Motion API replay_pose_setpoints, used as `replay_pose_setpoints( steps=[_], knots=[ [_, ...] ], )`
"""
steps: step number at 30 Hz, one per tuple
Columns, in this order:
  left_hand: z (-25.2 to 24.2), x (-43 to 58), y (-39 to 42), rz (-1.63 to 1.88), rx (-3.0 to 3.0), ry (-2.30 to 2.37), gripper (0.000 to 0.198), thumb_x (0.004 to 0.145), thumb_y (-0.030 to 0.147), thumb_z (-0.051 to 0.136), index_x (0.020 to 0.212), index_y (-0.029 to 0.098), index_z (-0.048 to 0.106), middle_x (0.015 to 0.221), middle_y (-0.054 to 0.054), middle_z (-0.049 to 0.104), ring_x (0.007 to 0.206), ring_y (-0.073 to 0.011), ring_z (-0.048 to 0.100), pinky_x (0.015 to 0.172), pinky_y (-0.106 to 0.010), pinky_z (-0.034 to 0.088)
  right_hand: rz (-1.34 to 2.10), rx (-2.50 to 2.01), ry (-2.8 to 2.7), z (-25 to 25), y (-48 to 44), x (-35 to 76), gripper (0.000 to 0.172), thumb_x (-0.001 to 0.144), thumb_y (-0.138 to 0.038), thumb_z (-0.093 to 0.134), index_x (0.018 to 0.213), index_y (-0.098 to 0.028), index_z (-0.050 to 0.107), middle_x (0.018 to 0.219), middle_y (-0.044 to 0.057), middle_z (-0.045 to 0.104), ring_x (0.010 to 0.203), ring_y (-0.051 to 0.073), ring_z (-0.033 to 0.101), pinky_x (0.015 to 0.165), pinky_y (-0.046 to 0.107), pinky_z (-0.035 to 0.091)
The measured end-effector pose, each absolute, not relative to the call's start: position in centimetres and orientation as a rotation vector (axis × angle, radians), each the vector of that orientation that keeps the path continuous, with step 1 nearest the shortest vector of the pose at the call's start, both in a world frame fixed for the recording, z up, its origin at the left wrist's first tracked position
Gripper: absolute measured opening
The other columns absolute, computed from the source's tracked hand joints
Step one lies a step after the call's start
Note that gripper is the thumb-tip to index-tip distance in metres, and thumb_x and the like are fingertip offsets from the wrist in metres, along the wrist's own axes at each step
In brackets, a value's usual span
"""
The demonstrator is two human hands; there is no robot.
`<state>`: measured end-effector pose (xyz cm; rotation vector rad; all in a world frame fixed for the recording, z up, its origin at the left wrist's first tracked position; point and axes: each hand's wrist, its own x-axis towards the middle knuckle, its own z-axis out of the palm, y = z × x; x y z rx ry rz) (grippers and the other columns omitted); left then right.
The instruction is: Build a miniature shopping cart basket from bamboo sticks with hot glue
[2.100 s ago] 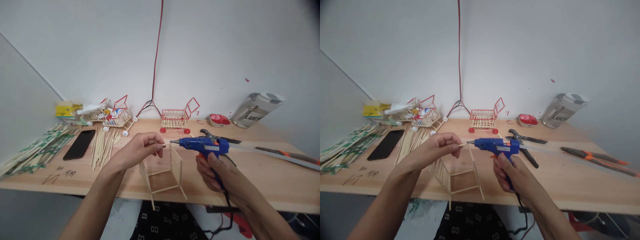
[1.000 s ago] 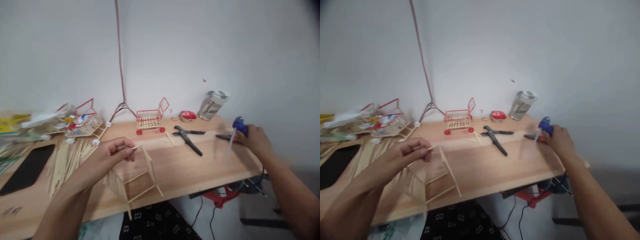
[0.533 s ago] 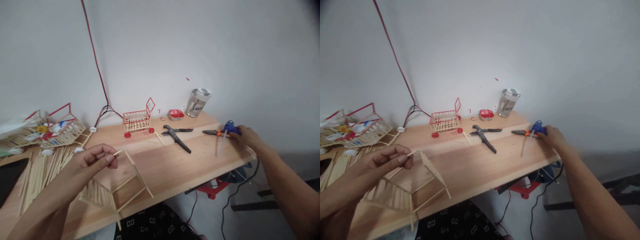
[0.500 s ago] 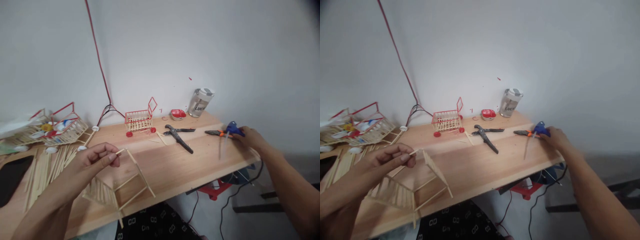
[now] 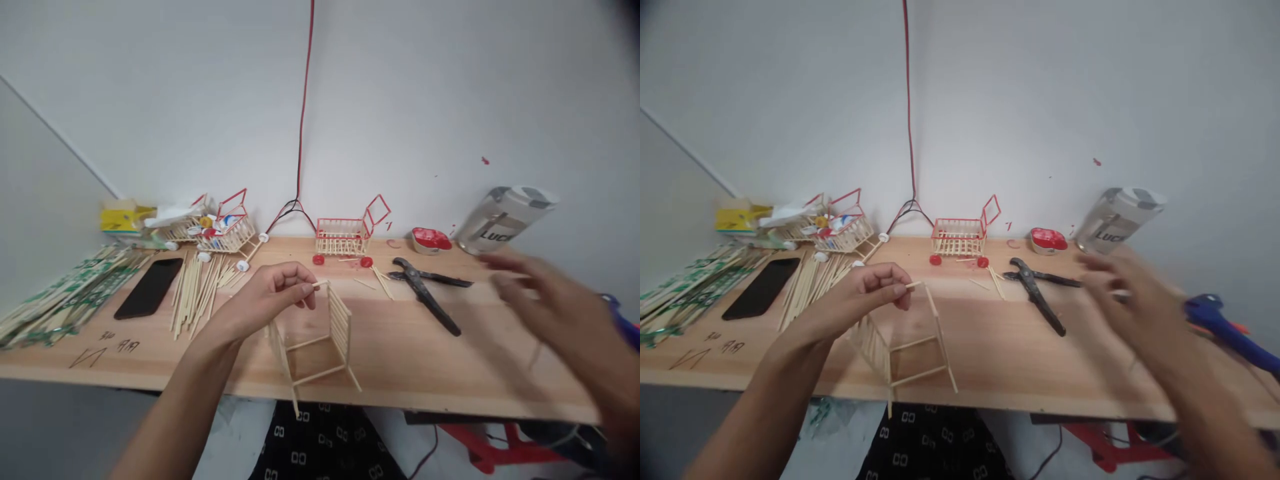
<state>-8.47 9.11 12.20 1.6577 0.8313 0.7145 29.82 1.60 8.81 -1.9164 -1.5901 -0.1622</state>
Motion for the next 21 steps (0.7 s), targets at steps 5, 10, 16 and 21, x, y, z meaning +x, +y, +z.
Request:
replay_pose_setpoints(
  steps=[5,10,16,21],
  knots=[
    [12.1,-8.2,9.1,0.708,1.696,0.836,0.014,0.085,0.028,0.059,0.086,0.015,0.062,0.076,-0.002,0.066,0.076,-0.0132,0.061,0.075,-0.027,0.047,0.59,-1.23,-1.971,7.6,2.8,15.2,0.072,0.081,-0.045,0.06,0.145,-0.024,0.036,0.144,0.014,0.046,0.117,0.028,0.054,0.086,0.041,0.049],
    [12.1,-8.1,9.1,0.695,1.769,0.866,0.012,0.085,0.026,0.057,0.086,0.015,0.062,0.077,-0.002,0.066,0.077,-0.0136,0.061,0.076,-0.028,0.045,0.601,-1.265,-1.813,5.2,3.1,11.3,0.06,0.088,-0.043,0.056,0.141,-0.022,0.04,0.139,0.014,0.051,0.121,0.027,0.052,0.095,0.043,0.046],
    [12.5,-8.2,9.0,0.679,1.821,0.928,0.012,0.085,0.025,0.057,0.085,0.015,0.063,0.076,-0.003,0.069,0.076,-0.0146,0.062,0.074,-0.028,0.043,0.489,-1.289,-1.782,4.9,3.3,9.9,0.037,0.098,-0.034,0.037,0.13,-0.022,0.052,0.127,0.011,0.061,0.12,0.026,0.054,0.102,0.044,0.04],
    [12.5,-8.4,8.7,0.672,1.781,0.916,0.015,0.086,0.03,0.059,0.087,0.015,0.062,0.074,-0.004,0.072,0.076,-0.0149,0.065,0.078,-0.029,0.043,0.432,-1.304,-1.783,4.6,3.3,9.5,0.036,0.099,-0.033,0.035,0.127,-0.02,0.053,0.123,0.011,0.062,0.117,0.025,0.055,0.101,0.043,0.042]
  ],
)
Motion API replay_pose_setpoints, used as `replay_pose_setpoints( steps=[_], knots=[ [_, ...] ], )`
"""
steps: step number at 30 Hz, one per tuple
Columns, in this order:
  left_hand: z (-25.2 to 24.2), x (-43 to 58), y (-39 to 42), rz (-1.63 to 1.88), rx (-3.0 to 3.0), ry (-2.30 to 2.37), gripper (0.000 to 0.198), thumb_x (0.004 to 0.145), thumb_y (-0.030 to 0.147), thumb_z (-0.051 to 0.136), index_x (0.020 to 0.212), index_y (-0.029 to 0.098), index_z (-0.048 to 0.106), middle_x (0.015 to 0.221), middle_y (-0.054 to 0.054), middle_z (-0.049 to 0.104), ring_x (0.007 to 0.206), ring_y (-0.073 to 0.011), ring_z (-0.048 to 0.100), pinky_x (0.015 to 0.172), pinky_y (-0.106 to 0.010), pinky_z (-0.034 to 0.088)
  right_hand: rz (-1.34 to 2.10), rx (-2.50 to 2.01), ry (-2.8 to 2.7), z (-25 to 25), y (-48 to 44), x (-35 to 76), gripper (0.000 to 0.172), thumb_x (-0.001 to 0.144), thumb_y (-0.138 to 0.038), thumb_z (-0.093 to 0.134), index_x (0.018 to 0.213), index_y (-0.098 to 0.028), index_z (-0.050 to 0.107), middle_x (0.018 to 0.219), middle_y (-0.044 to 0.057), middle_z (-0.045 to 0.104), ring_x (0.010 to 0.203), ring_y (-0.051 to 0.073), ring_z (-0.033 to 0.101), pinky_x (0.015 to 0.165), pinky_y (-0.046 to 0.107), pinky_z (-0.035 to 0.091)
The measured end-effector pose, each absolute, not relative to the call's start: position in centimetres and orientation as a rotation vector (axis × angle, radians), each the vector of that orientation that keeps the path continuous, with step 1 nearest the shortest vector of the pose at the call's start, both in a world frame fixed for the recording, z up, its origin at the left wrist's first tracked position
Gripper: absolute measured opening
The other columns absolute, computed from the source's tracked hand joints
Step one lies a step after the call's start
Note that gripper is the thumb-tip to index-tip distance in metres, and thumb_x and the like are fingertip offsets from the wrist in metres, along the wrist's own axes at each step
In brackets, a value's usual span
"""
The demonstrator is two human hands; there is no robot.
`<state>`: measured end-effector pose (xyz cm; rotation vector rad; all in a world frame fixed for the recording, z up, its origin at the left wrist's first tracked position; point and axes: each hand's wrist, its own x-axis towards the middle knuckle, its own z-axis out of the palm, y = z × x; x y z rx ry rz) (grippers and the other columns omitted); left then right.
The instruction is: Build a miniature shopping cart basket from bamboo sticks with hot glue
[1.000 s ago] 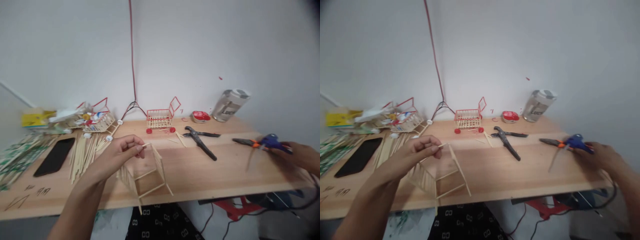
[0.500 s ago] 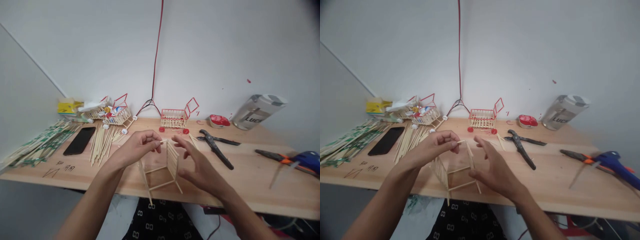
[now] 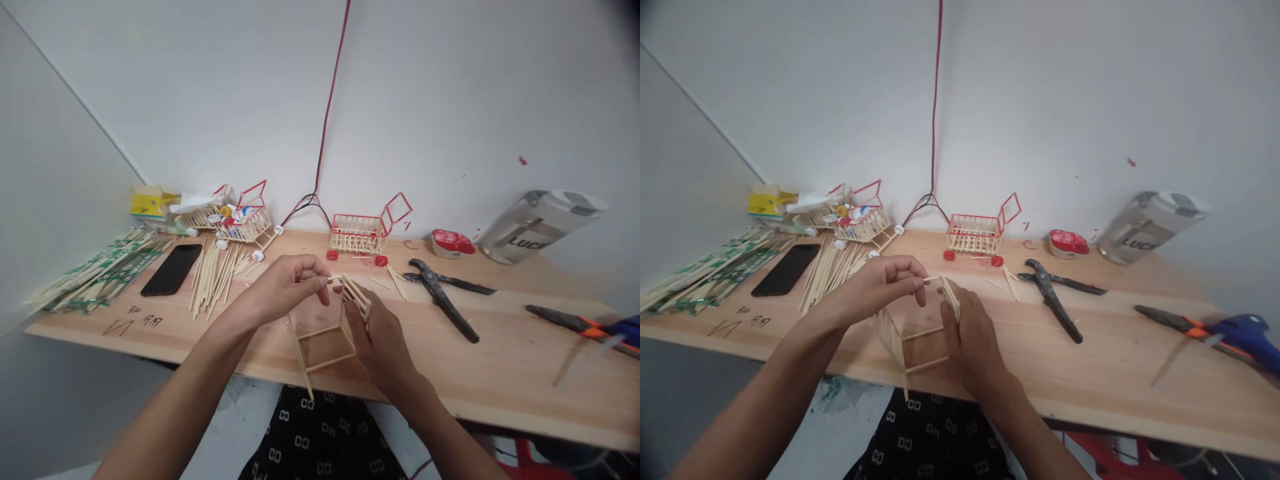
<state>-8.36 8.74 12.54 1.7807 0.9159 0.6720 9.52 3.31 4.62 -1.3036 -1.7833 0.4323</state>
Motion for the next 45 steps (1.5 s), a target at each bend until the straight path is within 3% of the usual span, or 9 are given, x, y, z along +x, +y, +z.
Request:
replay_pose_setpoints(
  steps=[11,24,34,45],
  knots=[
    [12.62,-8.52,8.69,0.641,1.776,0.958,0.012,0.087,0.025,0.056,0.088,0.014,0.061,0.077,-0.005,0.074,0.08,-0.0135,0.067,0.081,-0.027,0.044,0.281,-1.249,-1.812,4.09,3.57,9.15,0.038,0.098,-0.029,0.038,0.131,-0.018,0.052,0.116,0.009,0.065,0.11,0.022,0.057,0.095,0.04,0.046],
    [12.48,-8.38,8.78,0.636,1.847,0.983,0.013,0.087,0.024,0.053,0.088,0.014,0.062,0.079,-0.006,0.074,0.081,-0.0162,0.068,0.082,-0.03,0.046,0.261,-1.287,-1.795,4.13,3.39,9.06,0.034,0.098,-0.032,0.037,0.121,-0.017,0.057,0.111,0.01,0.067,0.104,0.024,0.06,0.09,0.042,0.048],
    [12.23,-8.46,8.96,0.641,1.878,0.975,0.018,0.087,0.033,0.056,0.089,0.015,0.062,0.079,-0.005,0.074,0.08,-0.0158,0.068,0.079,-0.029,0.045,0.26,-1.293,-1.791,3.99,3.52,8.97,0.033,0.097,-0.032,0.037,0.121,-0.018,0.056,0.114,0.01,0.066,0.108,0.025,0.059,0.093,0.044,0.047],
    [12.16,-8.57,8.83,0.681,1.836,0.968,0.016,0.089,0.027,0.053,0.088,0.015,0.062,0.078,-0.005,0.073,0.08,-0.0142,0.066,0.079,-0.028,0.044,0.272,-1.271,-1.771,3.95,3.58,9.01,0.033,0.098,-0.03,0.038,0.122,-0.018,0.056,0.114,0.01,0.067,0.107,0.023,0.06,0.094,0.042,0.048]
  ],
)
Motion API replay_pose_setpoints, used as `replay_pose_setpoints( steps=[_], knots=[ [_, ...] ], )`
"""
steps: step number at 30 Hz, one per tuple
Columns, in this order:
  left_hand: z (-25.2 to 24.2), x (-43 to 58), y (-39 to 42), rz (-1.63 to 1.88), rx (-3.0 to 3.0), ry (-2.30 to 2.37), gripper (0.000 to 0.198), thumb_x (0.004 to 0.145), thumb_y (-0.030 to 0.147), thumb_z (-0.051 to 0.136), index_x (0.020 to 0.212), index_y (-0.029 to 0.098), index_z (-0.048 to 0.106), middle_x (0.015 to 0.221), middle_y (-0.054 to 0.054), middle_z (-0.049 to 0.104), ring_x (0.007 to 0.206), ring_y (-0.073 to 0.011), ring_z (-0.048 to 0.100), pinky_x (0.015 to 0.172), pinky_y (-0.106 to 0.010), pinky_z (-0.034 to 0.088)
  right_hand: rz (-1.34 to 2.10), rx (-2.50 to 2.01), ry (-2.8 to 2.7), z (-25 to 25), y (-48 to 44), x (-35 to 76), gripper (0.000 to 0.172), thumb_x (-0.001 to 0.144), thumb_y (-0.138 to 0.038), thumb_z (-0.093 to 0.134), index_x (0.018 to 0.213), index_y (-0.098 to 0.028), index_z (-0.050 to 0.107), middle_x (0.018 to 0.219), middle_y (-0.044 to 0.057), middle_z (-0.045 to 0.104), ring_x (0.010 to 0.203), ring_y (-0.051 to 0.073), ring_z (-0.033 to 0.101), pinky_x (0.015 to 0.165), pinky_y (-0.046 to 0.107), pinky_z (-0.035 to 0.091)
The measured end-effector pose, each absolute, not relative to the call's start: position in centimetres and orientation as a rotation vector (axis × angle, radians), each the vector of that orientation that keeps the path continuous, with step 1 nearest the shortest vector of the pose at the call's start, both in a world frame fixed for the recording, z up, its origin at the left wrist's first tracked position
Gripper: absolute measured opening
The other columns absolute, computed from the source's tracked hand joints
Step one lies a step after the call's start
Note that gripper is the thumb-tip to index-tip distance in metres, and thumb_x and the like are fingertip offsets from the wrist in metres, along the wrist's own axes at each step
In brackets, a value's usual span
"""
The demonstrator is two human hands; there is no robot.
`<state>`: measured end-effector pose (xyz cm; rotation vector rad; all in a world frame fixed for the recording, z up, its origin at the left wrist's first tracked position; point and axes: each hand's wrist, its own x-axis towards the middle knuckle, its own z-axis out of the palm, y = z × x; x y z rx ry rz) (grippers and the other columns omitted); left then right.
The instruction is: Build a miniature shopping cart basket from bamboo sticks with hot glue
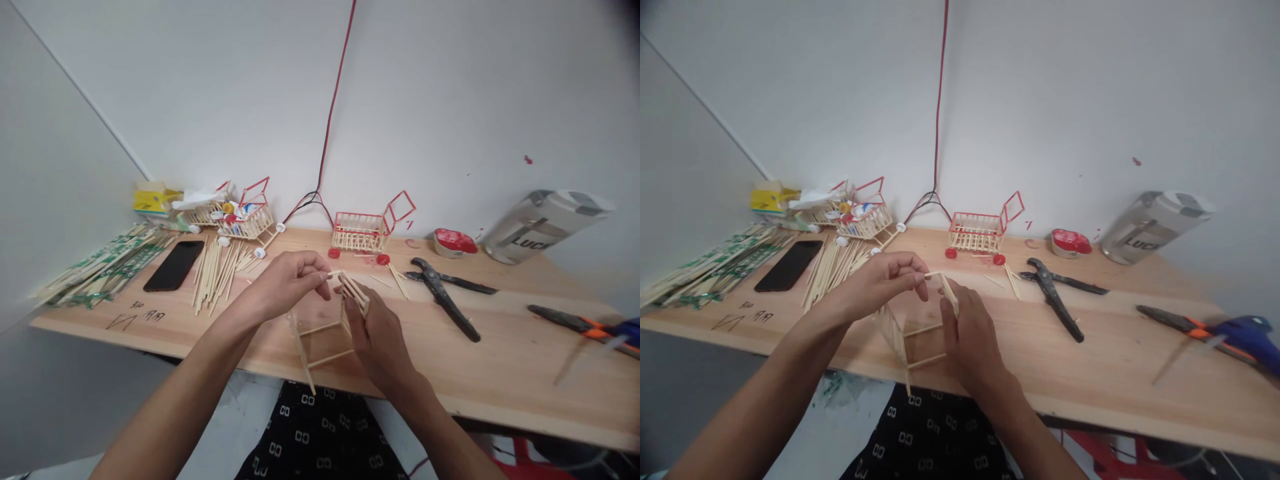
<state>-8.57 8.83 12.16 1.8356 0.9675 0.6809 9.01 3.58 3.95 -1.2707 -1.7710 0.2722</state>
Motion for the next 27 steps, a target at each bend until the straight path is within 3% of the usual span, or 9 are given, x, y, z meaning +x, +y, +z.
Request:
replay_pose_setpoints(
  steps=[27],
  knots=[
    [12.44,-8.23,8.68,0.668,1.794,0.954,0.011,0.087,0.023,0.054,0.087,0.014,0.061,0.078,-0.005,0.074,0.08,-0.0141,0.067,0.082,-0.028,0.045,0.275,-1.277,-1.736,3.81,3.45,8.84,0.031,0.098,-0.032,0.037,0.119,-0.019,0.057,0.112,0.01,0.067,0.105,0.023,0.061,0.092,0.043,0.049]
  ],
)
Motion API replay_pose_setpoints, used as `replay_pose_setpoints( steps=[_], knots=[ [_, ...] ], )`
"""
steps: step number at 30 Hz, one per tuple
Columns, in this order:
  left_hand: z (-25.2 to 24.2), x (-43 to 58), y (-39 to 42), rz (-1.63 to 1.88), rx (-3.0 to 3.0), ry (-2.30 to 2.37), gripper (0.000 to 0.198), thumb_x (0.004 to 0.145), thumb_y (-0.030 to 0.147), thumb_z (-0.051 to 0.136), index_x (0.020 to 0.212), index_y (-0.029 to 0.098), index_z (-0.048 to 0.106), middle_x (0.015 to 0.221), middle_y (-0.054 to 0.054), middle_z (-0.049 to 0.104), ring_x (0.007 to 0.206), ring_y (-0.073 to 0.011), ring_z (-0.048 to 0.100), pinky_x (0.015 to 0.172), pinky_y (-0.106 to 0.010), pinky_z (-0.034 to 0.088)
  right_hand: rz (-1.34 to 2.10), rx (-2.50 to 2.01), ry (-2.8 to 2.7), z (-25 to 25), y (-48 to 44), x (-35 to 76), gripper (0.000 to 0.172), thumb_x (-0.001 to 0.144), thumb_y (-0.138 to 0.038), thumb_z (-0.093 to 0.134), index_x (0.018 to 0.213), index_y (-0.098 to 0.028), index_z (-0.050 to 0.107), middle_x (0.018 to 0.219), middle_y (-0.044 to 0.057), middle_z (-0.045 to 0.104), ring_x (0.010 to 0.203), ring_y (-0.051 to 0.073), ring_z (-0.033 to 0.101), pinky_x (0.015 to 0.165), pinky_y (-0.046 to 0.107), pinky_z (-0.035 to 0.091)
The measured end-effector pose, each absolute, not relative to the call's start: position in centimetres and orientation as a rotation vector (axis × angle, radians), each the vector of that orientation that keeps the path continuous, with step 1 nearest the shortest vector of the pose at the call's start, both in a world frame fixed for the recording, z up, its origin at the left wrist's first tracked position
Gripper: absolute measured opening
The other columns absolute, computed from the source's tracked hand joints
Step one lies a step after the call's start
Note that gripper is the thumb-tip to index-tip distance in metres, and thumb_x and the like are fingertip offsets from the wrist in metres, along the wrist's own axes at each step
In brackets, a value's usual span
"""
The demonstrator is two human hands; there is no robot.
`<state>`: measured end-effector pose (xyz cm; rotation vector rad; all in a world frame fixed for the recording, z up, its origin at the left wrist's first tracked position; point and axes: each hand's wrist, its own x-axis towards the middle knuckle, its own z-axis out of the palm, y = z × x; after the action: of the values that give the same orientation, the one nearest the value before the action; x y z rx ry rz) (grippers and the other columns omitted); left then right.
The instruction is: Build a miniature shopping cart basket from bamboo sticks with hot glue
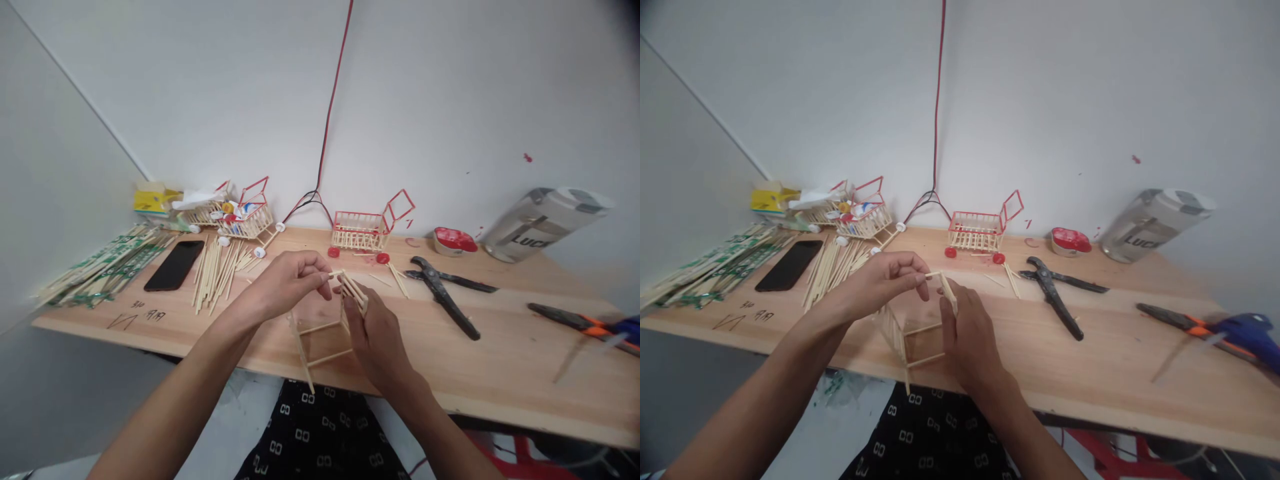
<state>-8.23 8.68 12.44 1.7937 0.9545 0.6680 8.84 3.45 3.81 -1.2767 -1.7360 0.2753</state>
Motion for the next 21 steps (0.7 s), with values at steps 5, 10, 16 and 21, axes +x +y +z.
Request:
replay_pose_setpoints(
  steps=[5,10,16,21],
  knots=[
    [12.31,-8.17,8.78,0.671,1.796,0.939,0.011,0.087,0.024,0.054,0.087,0.015,0.061,0.079,-0.005,0.074,0.083,-0.0148,0.068,0.085,-0.03,0.046,0.272,-1.283,-1.738,3.85,3.42,8.87,0.032,0.098,-0.033,0.037,0.118,-0.019,0.057,0.111,0.01,0.068,0.104,0.023,0.062,0.091,0.043,0.05],
    [12.3,-8.06,8.76,0.669,1.814,0.956,0.011,0.087,0.024,0.054,0.086,0.015,0.061,0.078,-0.004,0.074,0.082,-0.0153,0.068,0.083,-0.03,0.046,0.257,-1.293,-1.743,3.81,3.39,8.91,0.033,0.098,-0.033,0.037,0.119,-0.019,0.058,0.111,0.01,0.068,0.103,0.024,0.062,0.09,0.043,0.05],
    [12.44,-8.07,8.68,0.659,1.836,0.987,0.013,0.088,0.026,0.054,0.086,0.015,0.061,0.077,-0.004,0.074,0.081,-0.0154,0.068,0.081,-0.03,0.046,0.239,-1.296,-1.743,3.74,3.43,8.8,0.034,0.097,-0.033,0.037,0.118,-0.017,0.058,0.11,0.011,0.068,0.104,0.024,0.062,0.091,0.043,0.05],
    [12.48,-8.07,8.66,0.653,1.83,0.986,0.014,0.088,0.026,0.054,0.087,0.015,0.061,0.077,-0.005,0.074,0.079,-0.0148,0.067,0.08,-0.028,0.045,0.213,-1.307,-1.763,3.71,3.43,8.68,0.035,0.098,-0.034,0.035,0.117,-0.017,0.059,0.11,0.012,0.068,0.104,0.025,0.062,0.089,0.043,0.051]
  ],
)
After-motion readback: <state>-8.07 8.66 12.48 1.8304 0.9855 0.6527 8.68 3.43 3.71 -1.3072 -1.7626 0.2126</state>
